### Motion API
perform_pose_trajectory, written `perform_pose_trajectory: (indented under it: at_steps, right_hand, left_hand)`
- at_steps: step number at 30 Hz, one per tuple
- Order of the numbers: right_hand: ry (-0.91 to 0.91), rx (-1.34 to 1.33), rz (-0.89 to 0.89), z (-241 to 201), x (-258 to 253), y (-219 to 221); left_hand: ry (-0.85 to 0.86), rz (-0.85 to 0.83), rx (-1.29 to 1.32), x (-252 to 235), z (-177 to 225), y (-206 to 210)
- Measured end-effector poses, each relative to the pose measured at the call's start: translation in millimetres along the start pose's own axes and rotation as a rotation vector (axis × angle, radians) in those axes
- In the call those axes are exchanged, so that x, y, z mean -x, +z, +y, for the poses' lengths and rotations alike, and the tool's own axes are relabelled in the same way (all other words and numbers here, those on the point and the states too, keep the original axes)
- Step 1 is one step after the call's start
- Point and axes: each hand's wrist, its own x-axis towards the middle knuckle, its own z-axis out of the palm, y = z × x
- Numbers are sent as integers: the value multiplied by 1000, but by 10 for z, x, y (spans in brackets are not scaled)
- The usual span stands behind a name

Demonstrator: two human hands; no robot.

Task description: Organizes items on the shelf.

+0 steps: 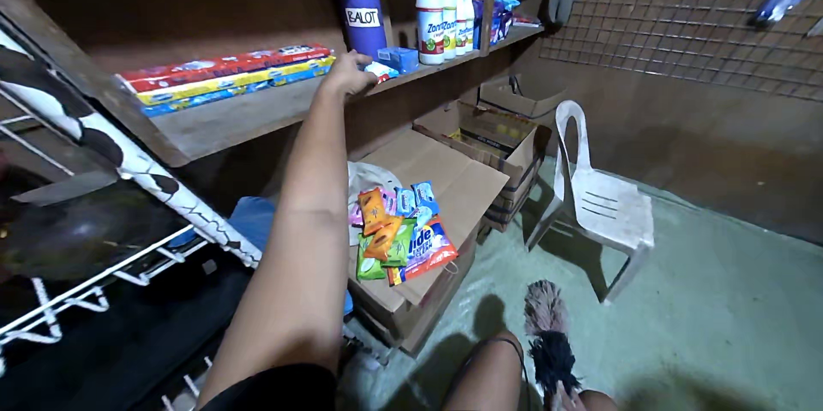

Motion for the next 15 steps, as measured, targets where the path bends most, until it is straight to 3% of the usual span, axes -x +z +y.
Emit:
perform_pose_trajectory:
  at_steps: [7, 12, 15]
  right_hand:
    - [21, -1, 63, -12, 58, 5]
    - [22, -84, 38, -19, 20, 31]
    - [7, -100, 30, -15, 25, 5]
  left_hand:
    - [-20, 56, -18, 8, 5, 32]
    - [177, 284, 15, 62, 20, 92]
    - [259, 446, 129, 504, 147, 269]
